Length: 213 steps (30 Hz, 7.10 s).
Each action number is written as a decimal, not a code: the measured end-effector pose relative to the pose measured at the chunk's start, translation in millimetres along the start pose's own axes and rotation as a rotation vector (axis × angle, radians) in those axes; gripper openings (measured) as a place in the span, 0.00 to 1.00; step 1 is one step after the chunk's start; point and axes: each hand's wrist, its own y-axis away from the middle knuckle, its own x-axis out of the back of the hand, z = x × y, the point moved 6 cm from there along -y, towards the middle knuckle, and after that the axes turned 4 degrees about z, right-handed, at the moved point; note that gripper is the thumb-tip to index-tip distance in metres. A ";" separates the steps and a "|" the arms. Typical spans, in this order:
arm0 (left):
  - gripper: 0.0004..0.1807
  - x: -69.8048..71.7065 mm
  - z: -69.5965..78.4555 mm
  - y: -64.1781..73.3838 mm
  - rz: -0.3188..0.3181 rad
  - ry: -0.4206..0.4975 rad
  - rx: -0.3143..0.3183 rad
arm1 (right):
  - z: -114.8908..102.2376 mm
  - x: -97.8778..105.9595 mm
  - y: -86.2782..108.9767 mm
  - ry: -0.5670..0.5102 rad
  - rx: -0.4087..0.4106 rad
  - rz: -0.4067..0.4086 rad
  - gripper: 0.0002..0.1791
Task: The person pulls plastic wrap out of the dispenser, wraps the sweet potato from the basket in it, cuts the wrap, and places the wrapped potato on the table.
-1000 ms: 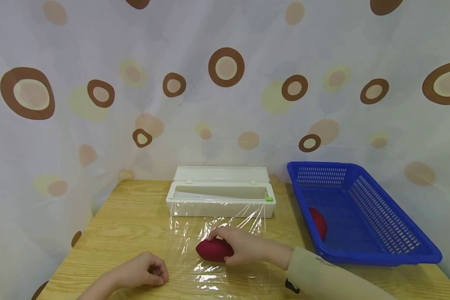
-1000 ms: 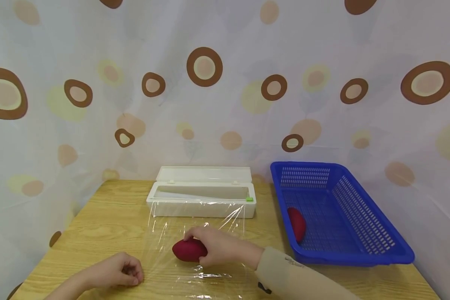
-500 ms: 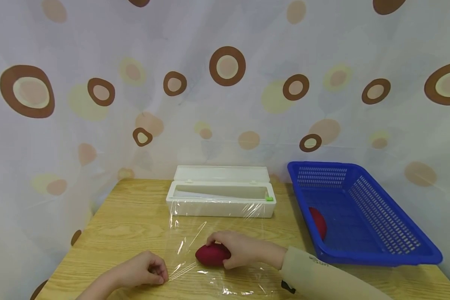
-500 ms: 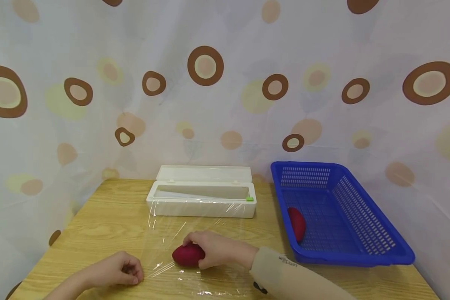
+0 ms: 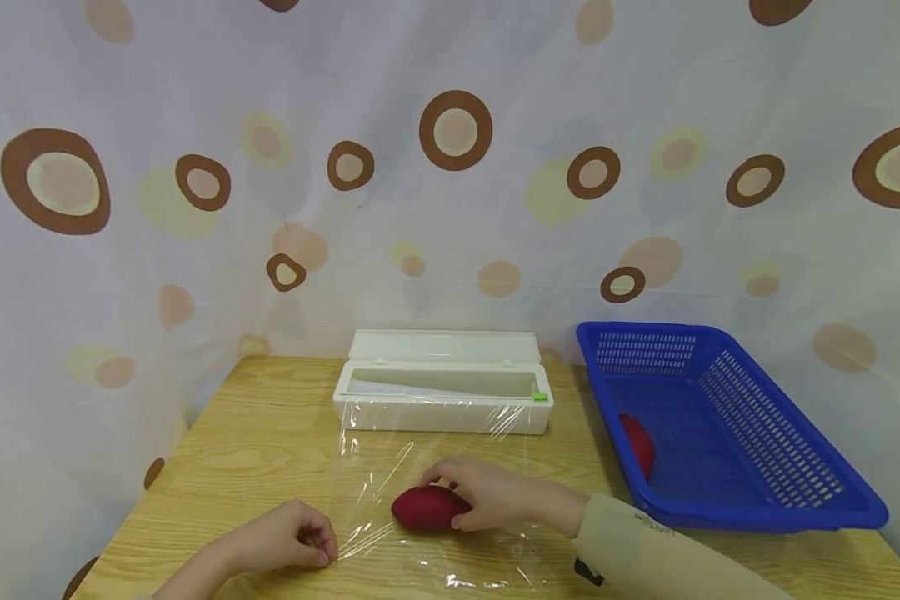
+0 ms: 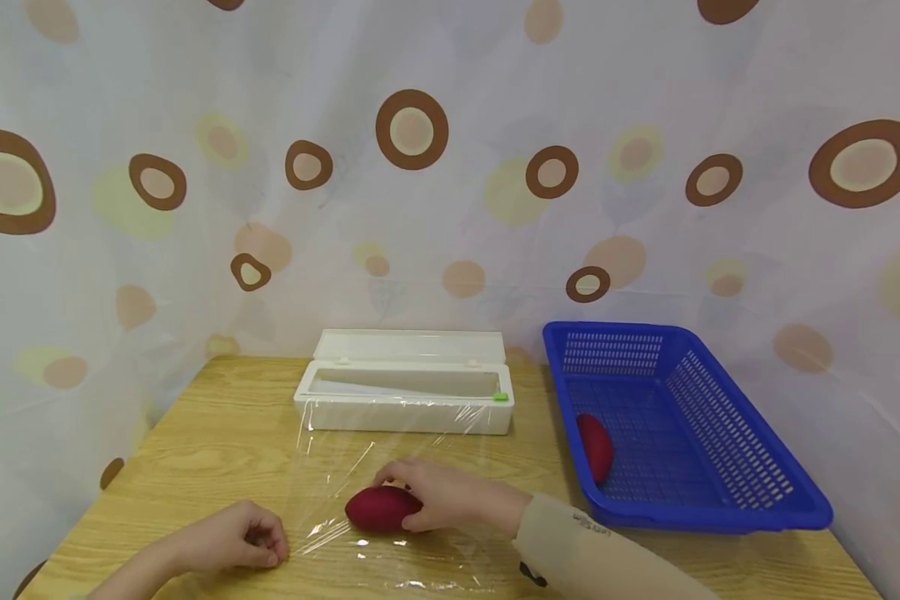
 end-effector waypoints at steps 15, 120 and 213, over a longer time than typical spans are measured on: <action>0.03 -1.6 -3.8 2.5 -0.010 0.008 0.026 | -1.7 17.9 47.4 0.036 0.009 0.023 0.23; 0.06 47.2 10.8 -27.6 0.340 -0.166 0.058 | 62.4 31.6 93.9 -0.012 -0.372 0.588 0.07; 0.18 -1.3 65.0 -85.6 0.263 -0.332 -0.234 | 5.0 2.8 13.2 0.224 0.030 0.334 0.25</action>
